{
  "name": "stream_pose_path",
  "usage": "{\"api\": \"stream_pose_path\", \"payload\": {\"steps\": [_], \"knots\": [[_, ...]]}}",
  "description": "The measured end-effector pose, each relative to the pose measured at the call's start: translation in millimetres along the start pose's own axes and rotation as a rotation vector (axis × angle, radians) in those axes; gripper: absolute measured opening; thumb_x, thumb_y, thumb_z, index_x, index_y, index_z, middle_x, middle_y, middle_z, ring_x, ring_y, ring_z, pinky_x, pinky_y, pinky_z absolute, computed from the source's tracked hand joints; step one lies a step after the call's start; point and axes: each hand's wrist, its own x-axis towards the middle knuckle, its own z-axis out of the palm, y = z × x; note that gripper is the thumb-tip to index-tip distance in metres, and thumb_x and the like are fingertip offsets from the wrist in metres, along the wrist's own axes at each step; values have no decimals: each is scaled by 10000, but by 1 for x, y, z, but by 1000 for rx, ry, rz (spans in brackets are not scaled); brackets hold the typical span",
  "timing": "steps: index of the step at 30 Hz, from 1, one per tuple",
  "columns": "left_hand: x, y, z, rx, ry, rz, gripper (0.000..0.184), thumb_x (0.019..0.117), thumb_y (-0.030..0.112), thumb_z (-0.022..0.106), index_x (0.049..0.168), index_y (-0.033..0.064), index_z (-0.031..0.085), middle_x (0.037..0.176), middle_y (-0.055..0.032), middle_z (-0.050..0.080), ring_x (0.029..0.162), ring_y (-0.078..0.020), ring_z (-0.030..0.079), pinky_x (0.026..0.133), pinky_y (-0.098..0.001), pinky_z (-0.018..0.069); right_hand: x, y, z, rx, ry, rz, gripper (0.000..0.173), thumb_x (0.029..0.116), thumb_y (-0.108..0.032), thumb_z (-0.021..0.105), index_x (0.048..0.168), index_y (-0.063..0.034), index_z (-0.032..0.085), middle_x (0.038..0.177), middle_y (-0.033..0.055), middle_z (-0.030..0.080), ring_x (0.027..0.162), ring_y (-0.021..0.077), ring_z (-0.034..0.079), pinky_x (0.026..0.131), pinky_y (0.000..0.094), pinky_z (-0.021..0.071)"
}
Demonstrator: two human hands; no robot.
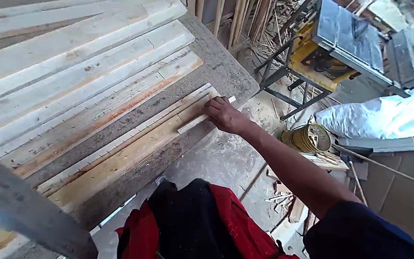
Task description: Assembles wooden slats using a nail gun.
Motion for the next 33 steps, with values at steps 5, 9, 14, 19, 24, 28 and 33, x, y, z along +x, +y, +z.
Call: {"api": "stream_pose_path", "payload": {"steps": [5,9,14,19,24,28,33], "knots": [[19,-3,53,-51,-41,-35,137,1003,189,645,1078,89,588,813,-36,698,666,-212,694,659,-454,620,17,26,4,39,-42,-133,238,1014,-238,577,1162,-84,684,1143,112,682,1138,325,617,1034,550,426],[1,26,119,60,111,-148,135,977,171,666,1061,140,565,766,63,688,649,-131,697,629,-340,623,22,35,12,24,-78,-204,206,957,-200,613,1127,-94,661,1166,114,667,1146,330,610,1030,548,426],[-13,62,180,142,233,-159,178,928,333,721,979,260,566,632,126,601,473,-47,586,446,-225,532,24,35,10,72,-149,-224,125,969,-166,641,1054,-75,633,1067,131,644,1069,342,613,897,503,475],[-17,73,203,122,249,-158,199,937,369,709,1011,239,577,619,71,591,448,-104,581,427,-267,537,23,34,21,78,-87,-214,111,967,-166,650,1047,-89,646,1076,114,644,1064,318,611,921,501,463],[-18,71,193,102,222,-120,136,951,292,688,1007,208,597,617,56,609,461,-117,602,445,-276,557,37,37,21,77,-143,-255,423,900,-268,767,1257,-111,603,1407,160,561,1333,370,514,1120,548,394],[-18,54,176,106,199,-98,129,930,257,689,988,201,588,594,67,595,449,-106,590,439,-270,547,45,43,23,107,-216,-294,441,913,-282,765,1269,-85,596,1359,161,599,1312,364,548,1171,562,361],[-16,37,148,129,93,-116,150,938,286,691,985,193,583,590,57,605,444,-117,597,438,-278,551,46,41,21,167,-208,-215,606,852,-340,807,1351,-104,558,1335,115,639,1293,314,579,1187,524,355]]}}
